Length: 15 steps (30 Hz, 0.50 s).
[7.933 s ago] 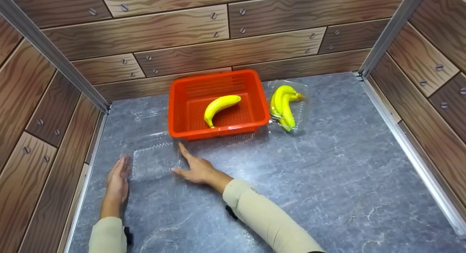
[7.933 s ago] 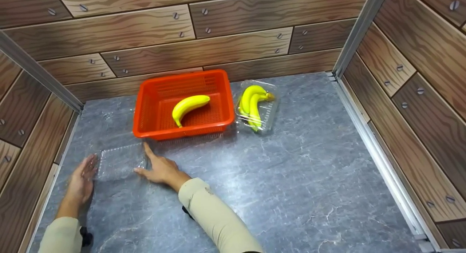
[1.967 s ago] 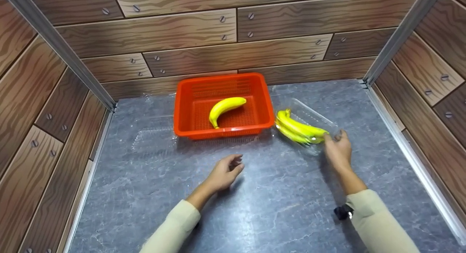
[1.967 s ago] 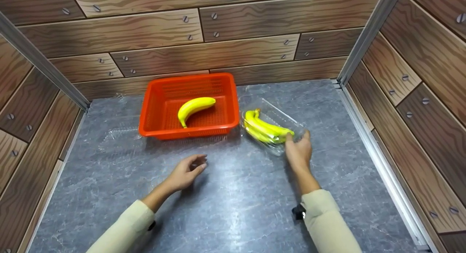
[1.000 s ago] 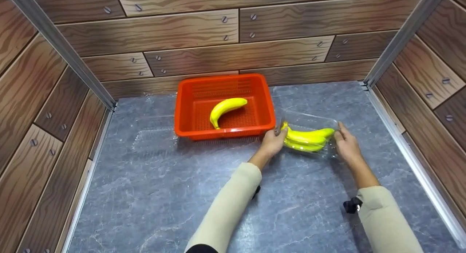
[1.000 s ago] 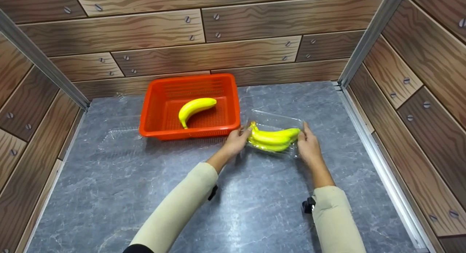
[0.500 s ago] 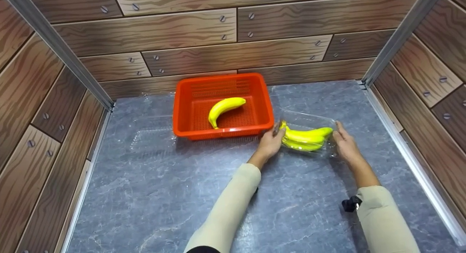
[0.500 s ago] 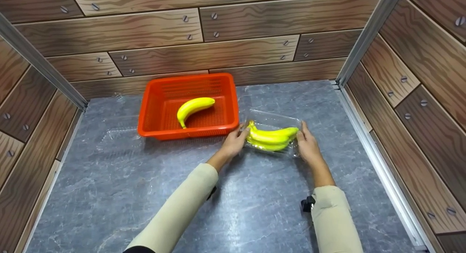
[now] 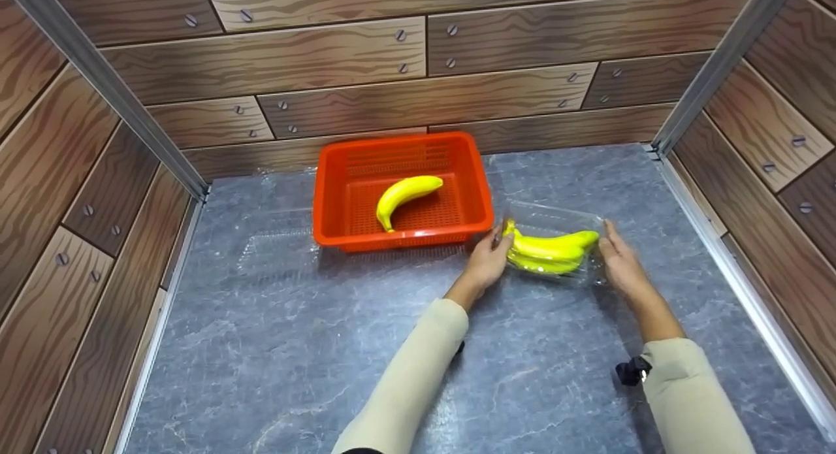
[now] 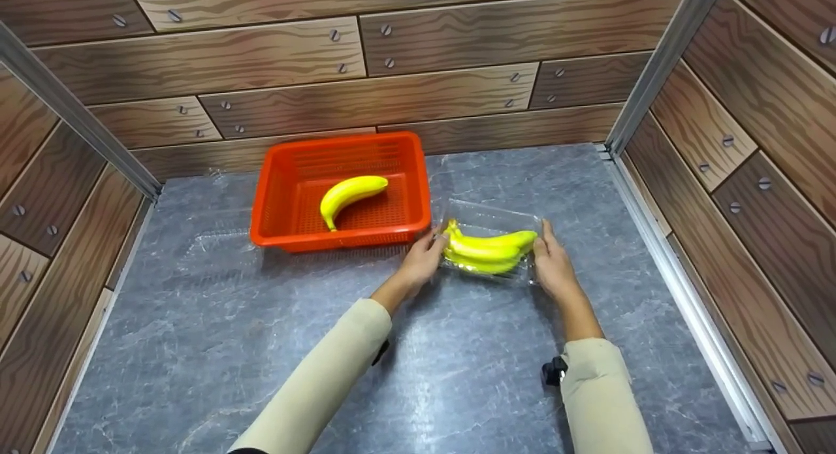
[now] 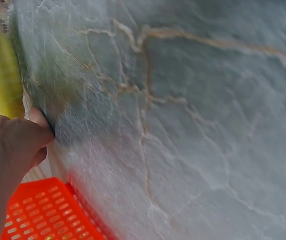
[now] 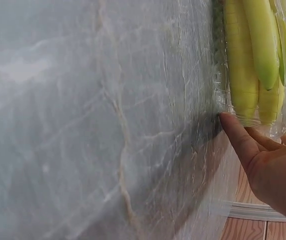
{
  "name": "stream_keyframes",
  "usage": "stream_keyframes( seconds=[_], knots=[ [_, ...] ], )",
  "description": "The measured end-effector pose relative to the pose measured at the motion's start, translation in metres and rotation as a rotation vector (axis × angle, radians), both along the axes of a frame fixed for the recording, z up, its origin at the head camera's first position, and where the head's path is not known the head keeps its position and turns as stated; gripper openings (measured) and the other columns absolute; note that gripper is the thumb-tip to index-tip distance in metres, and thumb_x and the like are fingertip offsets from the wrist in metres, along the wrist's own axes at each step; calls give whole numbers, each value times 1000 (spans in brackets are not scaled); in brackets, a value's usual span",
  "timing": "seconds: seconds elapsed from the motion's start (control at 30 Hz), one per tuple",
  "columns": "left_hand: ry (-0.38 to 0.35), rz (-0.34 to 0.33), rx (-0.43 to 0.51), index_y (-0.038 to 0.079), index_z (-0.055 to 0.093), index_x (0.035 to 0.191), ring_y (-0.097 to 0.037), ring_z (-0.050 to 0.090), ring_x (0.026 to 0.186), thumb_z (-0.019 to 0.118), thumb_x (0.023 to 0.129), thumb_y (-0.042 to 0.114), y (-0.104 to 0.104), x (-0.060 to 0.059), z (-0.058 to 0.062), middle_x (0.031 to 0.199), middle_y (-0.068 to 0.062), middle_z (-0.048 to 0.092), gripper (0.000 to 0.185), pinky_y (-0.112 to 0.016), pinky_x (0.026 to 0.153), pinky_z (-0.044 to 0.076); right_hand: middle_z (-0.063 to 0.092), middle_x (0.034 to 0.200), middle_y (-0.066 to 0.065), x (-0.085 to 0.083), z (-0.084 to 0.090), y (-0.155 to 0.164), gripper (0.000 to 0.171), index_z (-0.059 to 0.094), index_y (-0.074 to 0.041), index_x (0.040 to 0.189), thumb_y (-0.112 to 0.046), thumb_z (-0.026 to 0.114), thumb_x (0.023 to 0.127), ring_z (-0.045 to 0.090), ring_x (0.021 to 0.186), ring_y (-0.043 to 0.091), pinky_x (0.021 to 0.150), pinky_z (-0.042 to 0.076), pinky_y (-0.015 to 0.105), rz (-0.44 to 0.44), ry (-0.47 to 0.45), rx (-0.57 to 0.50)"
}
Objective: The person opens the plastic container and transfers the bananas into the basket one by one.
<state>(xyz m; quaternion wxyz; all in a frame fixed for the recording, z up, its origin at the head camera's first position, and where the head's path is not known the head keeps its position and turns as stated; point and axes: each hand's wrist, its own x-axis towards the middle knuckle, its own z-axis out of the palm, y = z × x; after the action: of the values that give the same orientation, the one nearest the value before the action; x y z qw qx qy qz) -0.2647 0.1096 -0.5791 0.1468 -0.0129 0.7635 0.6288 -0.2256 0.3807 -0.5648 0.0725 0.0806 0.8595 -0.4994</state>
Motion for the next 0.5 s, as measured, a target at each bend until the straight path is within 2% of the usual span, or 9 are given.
stream_keyframes(
  seconds=[0.23, 0.5],
  knots=[
    [-8, -25, 4, 18, 48, 162, -28, 48, 155, 53, 110, 45, -4, 6, 0, 164, -11, 54, 58, -43, 130, 38, -7, 178, 19, 9, -4, -2, 63, -5, -15, 171, -30, 25, 117, -6, 166, 47, 136, -1, 61, 2, -5, -16],
    [-75, -19, 48, 19, 53, 159, -25, 55, 147, 62, 104, 42, -14, 10, -1, 157, -9, 61, 60, -43, 125, 44, -11, 178, 18, 21, -3, -8, 65, -8, -14, 171, -31, 24, 117, -9, 166, 48, 135, -4, 65, 12, -9, -16]
  ],
)
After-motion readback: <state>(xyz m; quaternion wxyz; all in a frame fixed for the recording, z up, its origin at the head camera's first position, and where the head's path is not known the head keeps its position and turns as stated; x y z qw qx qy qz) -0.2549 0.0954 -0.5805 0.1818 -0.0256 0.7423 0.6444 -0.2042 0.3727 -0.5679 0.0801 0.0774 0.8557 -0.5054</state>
